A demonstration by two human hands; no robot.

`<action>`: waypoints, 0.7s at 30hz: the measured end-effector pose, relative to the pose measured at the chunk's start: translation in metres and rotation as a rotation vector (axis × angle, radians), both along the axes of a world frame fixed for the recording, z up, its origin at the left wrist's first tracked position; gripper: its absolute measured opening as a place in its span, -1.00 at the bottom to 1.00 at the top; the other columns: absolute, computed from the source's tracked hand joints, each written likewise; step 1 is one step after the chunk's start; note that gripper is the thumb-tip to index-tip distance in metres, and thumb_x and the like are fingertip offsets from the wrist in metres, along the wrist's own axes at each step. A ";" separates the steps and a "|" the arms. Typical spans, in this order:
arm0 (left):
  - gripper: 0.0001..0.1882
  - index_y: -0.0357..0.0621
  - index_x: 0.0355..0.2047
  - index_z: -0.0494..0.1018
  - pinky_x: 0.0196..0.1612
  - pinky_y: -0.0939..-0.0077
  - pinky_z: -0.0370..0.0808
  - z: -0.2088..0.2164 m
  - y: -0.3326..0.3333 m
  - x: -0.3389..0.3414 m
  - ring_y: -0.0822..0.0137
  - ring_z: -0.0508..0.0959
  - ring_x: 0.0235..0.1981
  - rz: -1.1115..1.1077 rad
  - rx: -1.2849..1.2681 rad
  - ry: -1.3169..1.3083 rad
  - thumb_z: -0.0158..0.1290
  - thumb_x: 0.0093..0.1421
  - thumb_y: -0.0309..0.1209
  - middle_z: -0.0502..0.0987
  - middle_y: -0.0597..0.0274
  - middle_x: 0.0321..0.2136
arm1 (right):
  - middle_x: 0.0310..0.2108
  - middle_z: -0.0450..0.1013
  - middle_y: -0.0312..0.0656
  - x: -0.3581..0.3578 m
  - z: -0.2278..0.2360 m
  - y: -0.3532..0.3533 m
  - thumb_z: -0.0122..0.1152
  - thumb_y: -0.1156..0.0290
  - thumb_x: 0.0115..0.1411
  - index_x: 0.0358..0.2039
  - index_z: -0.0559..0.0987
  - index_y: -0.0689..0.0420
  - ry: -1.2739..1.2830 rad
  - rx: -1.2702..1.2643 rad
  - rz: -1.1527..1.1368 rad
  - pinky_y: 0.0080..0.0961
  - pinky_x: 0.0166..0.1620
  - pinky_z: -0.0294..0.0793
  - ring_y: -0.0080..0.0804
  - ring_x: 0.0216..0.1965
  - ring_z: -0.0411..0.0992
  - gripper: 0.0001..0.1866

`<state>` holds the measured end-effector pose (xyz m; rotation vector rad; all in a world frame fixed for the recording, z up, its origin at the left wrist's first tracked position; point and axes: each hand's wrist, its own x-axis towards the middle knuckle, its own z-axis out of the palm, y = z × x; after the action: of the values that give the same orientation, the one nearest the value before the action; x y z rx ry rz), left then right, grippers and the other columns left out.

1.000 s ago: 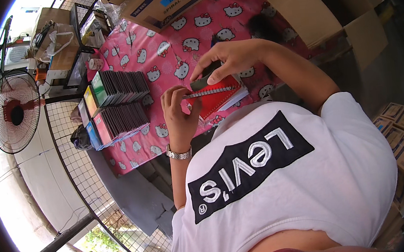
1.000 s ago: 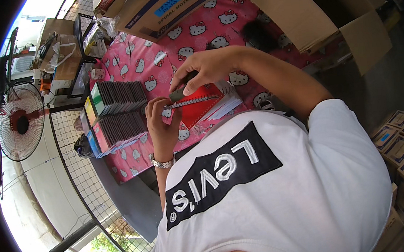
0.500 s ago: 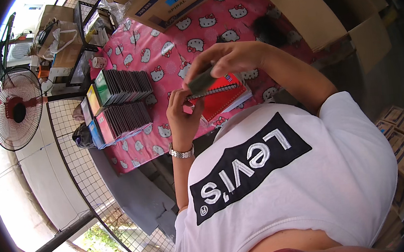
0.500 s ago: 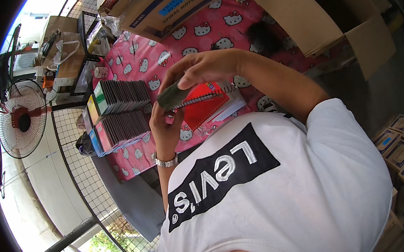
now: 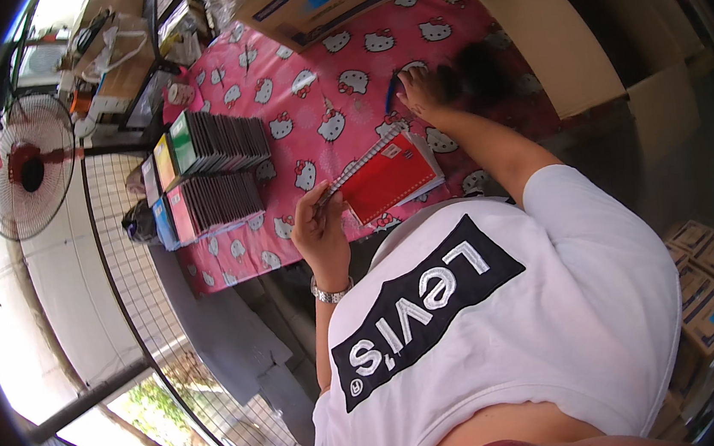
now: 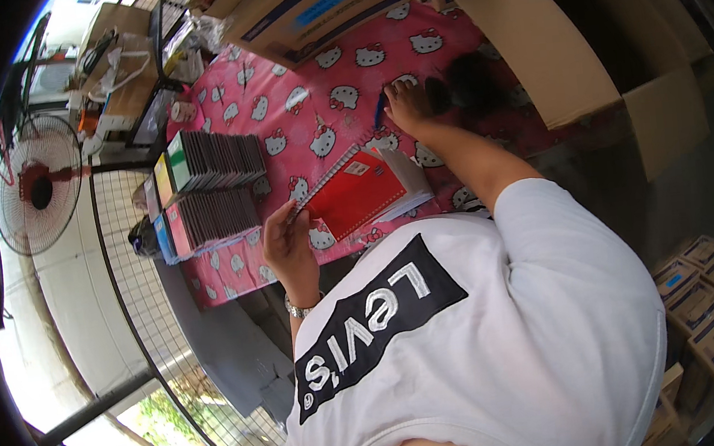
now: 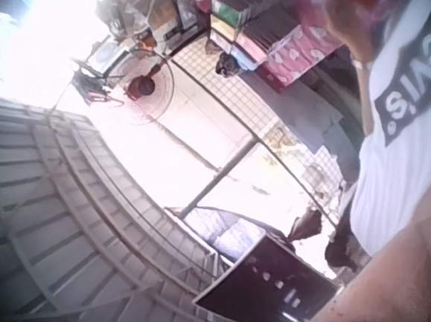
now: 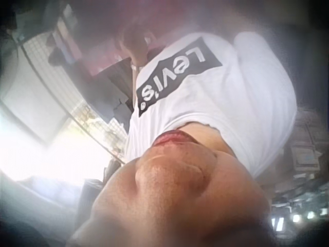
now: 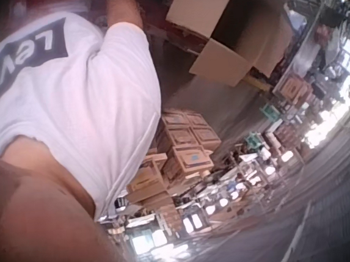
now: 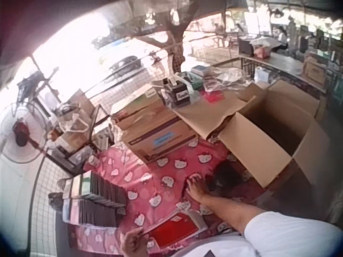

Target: The person applies labels to red spiral notebooks by hand, placing one label on each notebook from a stack.

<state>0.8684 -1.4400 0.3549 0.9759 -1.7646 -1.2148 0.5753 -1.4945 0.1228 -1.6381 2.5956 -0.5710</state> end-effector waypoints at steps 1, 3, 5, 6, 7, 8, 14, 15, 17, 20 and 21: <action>-0.74 -0.34 -0.05 0.46 -0.23 0.66 0.53 -0.002 0.000 0.001 0.51 0.59 -0.30 -0.014 0.031 0.037 0.12 0.23 -0.65 0.60 0.20 -0.28 | -0.03 0.44 -0.18 0.003 -0.007 -0.007 0.35 0.08 0.08 0.07 0.44 0.03 -0.005 0.052 -0.029 -0.12 0.15 0.26 -0.22 0.08 0.37 -0.42; -0.74 -0.34 -0.05 0.47 -0.21 0.66 0.53 0.001 -0.002 0.003 0.51 0.59 -0.29 -0.028 0.083 0.062 0.13 0.24 -0.64 0.60 0.21 -0.28 | -0.06 0.45 -0.19 0.009 -0.024 -0.019 0.35 0.07 0.08 0.05 0.45 0.05 -0.029 0.148 -0.090 -0.13 0.15 0.28 -0.22 0.08 0.37 -0.43; -0.75 -0.34 -0.06 0.48 -0.20 0.66 0.53 0.007 -0.003 0.000 0.51 0.59 -0.29 -0.048 0.134 0.055 0.13 0.24 -0.63 0.60 0.22 -0.28 | -0.04 0.50 -0.15 -0.002 -0.041 -0.034 0.30 0.13 0.13 0.03 0.46 0.06 -0.094 0.188 -0.118 -0.06 0.09 0.36 -0.19 0.03 0.45 -0.50; -0.74 -0.34 -0.05 0.48 -0.19 0.67 0.52 0.011 -0.006 -0.009 0.52 0.59 -0.30 -0.081 0.164 0.103 0.14 0.24 -0.62 0.60 0.21 -0.28 | -0.03 0.51 -0.13 -0.023 -0.055 -0.039 0.28 0.15 0.14 0.02 0.47 0.06 -0.141 0.222 -0.155 -0.04 0.07 0.38 -0.18 0.01 0.47 -0.53; -0.73 -0.34 -0.04 0.48 -0.20 0.67 0.52 0.009 -0.010 -0.012 0.52 0.59 -0.30 -0.104 0.172 0.090 0.14 0.24 -0.62 0.60 0.21 -0.27 | -0.03 0.52 -0.10 -0.036 -0.065 -0.039 0.26 0.17 0.16 0.01 0.47 0.07 -0.189 0.258 -0.188 -0.03 0.06 0.40 -0.17 -0.01 0.50 -0.55; -0.72 -0.35 -0.03 0.48 -0.20 0.67 0.52 0.003 -0.009 -0.001 0.52 0.59 -0.30 -0.063 0.176 0.070 0.14 0.24 -0.62 0.60 0.21 -0.27 | -0.05 0.54 -0.04 -0.024 -0.051 -0.041 0.21 0.21 0.18 0.00 0.49 0.08 -0.294 0.227 -0.147 -0.09 -0.01 0.45 -0.12 -0.06 0.54 -0.60; -0.74 -0.34 -0.07 0.51 -0.24 0.68 0.50 -0.006 -0.006 0.003 0.56 0.57 -0.30 -0.017 0.085 0.035 0.14 0.22 -0.66 0.61 0.25 -0.31 | -0.19 0.53 -0.13 -0.054 0.079 -0.033 0.16 0.40 0.16 -0.06 0.45 0.15 -1.118 -0.431 0.058 -0.43 -0.17 0.47 -0.45 -0.28 0.47 -0.68; -0.75 -0.34 -0.08 0.52 -0.25 0.69 0.50 -0.007 -0.005 0.008 0.57 0.56 -0.31 -0.005 0.059 0.015 0.15 0.21 -0.66 0.61 0.26 -0.32 | -0.19 0.51 -0.15 -0.044 0.135 -0.019 0.16 0.39 0.16 -0.04 0.44 0.16 -1.136 -0.589 0.189 -0.46 -0.16 0.46 -0.46 -0.27 0.44 -0.65; -0.77 -0.33 -0.12 0.54 -0.26 0.69 0.50 -0.006 -0.002 0.004 0.58 0.56 -0.32 0.007 -0.037 0.021 0.16 0.19 -0.67 0.61 0.27 -0.32 | -0.19 0.48 -0.16 -0.026 0.243 0.024 0.22 0.32 0.14 -0.02 0.45 0.17 -0.907 -0.686 0.451 -0.47 -0.09 0.42 -0.43 -0.20 0.41 -0.59; -0.78 -0.35 -0.15 0.54 -0.26 0.69 0.50 -0.006 -0.005 -0.015 0.58 0.56 -0.33 -0.052 -0.084 -0.010 0.17 0.18 -0.68 0.62 0.27 -0.32 | -0.17 0.43 -0.23 0.014 0.289 0.054 0.39 0.18 0.02 -0.08 0.51 0.12 -0.223 -0.687 0.800 -0.39 -0.06 0.34 -0.38 -0.17 0.39 -0.51; -0.79 -0.35 -0.16 0.54 -0.26 0.69 0.50 -0.006 -0.006 -0.018 0.58 0.56 -0.33 -0.066 -0.090 -0.025 0.17 0.17 -0.68 0.62 0.27 -0.31 | -0.19 0.43 -0.21 0.028 0.289 0.065 0.41 0.16 0.00 -0.11 0.53 0.13 -0.168 -0.599 0.815 -0.35 -0.06 0.34 -0.33 -0.16 0.40 -0.52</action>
<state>0.8501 -1.4457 0.3494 0.8908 -1.8678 -1.1572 0.6034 -1.4298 0.4115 -2.4229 1.4703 -1.3727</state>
